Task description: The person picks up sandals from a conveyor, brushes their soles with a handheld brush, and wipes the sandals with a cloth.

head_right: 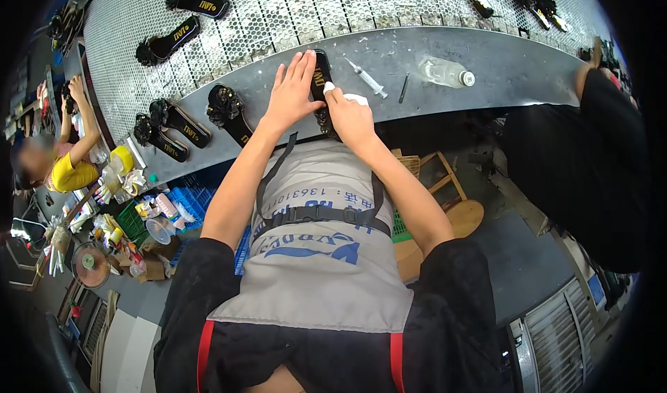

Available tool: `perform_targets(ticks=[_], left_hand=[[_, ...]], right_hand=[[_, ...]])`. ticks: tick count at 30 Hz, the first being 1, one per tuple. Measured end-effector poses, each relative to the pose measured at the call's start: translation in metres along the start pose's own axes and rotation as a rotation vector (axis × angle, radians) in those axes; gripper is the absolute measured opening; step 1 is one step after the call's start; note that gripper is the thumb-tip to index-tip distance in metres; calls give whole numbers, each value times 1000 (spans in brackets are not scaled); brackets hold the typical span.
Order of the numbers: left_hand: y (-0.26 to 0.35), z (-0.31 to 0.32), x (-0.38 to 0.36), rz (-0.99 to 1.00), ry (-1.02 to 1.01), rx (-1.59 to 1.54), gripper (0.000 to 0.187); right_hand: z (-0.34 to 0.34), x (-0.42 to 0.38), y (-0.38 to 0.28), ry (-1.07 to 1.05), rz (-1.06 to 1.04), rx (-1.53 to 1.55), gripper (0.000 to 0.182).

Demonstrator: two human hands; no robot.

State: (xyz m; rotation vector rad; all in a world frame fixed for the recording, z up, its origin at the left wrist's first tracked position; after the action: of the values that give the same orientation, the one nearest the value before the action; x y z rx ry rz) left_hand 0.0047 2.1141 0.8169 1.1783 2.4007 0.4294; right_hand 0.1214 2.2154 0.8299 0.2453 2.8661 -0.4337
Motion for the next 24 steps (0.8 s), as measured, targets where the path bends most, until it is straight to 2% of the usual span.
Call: perform_targets(ticks=[17, 24], left_hand=[[-1, 9, 1, -30, -46, 31, 122], [-3, 11, 0, -6, -23, 26, 122]], right_hand=[[6, -3, -2, -28, 70, 5, 32], [10, -10, -4, 37, 76, 0, 33]])
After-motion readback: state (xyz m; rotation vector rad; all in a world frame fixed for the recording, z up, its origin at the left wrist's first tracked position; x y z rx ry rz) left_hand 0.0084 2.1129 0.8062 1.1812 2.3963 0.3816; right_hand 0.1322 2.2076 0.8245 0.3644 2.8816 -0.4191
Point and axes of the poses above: each hand's wrist, its own x-axis towards the middle knuckle, its own z-axis out of the palm, y = z × x, the point moved 4 cm from there along x, towards the middle knuckle, and after that the axes turned 3 degrees about -y, right-handed, at the moved point
